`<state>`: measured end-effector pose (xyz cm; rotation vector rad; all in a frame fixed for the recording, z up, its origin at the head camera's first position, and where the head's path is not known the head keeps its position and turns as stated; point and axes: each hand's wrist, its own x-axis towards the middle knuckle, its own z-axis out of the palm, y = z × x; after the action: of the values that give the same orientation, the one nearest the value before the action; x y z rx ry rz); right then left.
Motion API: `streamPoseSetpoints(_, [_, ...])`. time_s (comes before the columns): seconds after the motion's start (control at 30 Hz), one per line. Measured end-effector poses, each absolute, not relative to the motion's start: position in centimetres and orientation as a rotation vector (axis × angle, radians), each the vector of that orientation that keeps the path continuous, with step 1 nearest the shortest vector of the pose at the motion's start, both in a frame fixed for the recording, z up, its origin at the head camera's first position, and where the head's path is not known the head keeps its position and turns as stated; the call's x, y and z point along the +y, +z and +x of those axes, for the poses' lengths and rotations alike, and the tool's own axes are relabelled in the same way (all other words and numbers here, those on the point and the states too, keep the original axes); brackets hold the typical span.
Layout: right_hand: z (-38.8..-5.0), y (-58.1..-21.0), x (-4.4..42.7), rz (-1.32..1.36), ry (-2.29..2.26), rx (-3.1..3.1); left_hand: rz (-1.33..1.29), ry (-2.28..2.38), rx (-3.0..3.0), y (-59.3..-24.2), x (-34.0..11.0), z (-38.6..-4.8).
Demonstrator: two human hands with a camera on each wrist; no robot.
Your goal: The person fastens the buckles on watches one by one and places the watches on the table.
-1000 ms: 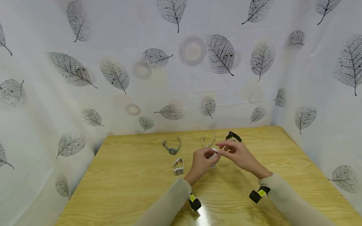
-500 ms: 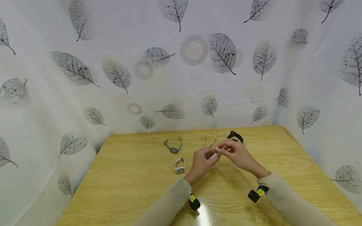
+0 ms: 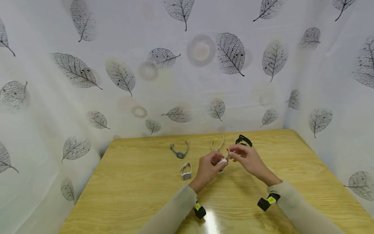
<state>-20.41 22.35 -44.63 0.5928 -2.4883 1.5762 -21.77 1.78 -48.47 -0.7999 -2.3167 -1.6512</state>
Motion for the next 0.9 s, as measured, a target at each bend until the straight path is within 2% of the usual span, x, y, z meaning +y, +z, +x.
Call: streamPoseSetpoints(0.9, [-20.35,-44.66,22.36,0.567,1.744,-2.419,-0.889,-1.578,-2.232,-48.64,1.73,-21.77])
